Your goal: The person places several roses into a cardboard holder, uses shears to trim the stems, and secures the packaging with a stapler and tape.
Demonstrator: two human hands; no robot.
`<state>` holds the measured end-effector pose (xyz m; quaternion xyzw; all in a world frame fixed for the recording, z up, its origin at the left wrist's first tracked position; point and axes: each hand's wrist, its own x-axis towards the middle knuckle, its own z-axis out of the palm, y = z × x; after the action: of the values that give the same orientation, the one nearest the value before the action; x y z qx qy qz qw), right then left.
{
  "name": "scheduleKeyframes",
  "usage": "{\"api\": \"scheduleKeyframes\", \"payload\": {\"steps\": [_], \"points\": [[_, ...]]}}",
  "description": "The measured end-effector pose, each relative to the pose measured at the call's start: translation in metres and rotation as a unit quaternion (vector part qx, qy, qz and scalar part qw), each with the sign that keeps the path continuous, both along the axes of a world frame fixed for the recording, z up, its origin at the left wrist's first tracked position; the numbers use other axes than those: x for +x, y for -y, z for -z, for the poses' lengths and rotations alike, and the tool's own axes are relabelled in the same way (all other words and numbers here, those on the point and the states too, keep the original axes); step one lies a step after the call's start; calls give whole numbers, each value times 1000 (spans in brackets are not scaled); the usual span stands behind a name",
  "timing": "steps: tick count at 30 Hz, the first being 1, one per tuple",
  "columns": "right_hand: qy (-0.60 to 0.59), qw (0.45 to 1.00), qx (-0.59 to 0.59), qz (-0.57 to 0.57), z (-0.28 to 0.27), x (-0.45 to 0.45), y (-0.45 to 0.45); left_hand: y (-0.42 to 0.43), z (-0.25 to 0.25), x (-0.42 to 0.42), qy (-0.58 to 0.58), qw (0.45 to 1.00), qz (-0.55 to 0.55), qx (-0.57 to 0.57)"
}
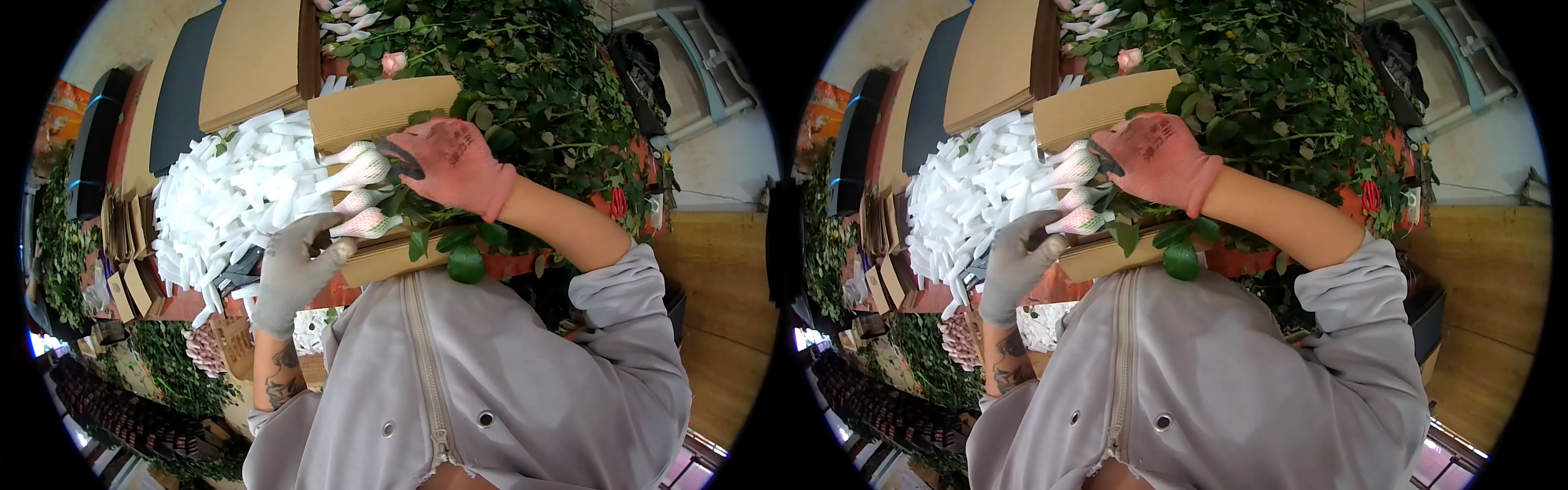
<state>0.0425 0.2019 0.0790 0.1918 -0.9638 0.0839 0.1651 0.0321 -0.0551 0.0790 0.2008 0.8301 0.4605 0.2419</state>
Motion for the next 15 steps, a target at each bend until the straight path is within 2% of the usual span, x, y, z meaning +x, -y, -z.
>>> {"api": "scheduleKeyframes", "payload": {"steps": [1, 3, 4, 5, 7, 8, 9, 11, 12, 13, 15], "points": [[0, 1000, 0, 3, -5, -2, 3, 2, 3, 1, 71, 995, -43, 57], [160, 971, 174, -28, -14, -3, 9, -7, 6, 5, 72, 990, -77, 96], [36, 984, 173, -33, -3, 4, 10, -10, 3, 4, 13, 999, -28, 42], [35, 983, 173, -38, -7, 11, 9, -11, 1, 3, -45, 999, 17, -13], [90, 986, 138, -36, -38, 28, 21, -6, 13, 1, -72, 997, 21, -13], [167, 974, 145, -54, -47, 36, 26, -3, 16, -1, -86, 995, 43, -8], [169, 974, 143, -55, -43, 36, 28, -2, 18, -3, -100, 993, 67, -3], [379, 912, 139, -68, -26, 35, 30, -2, 17, -7, -123, 988, 92, 1], [333, 938, 80, -56, -10, 38, 25, -1, 16, -10, -112, 987, 117, -10], [335, 937, 83, -59, -4, 34, 21, 0, 17, -12, -101, 985, 139, -22], [338, 935, -55, -88, 6, 25, 15, 1, 32, -18, -88, 986, 144, -9]]}}
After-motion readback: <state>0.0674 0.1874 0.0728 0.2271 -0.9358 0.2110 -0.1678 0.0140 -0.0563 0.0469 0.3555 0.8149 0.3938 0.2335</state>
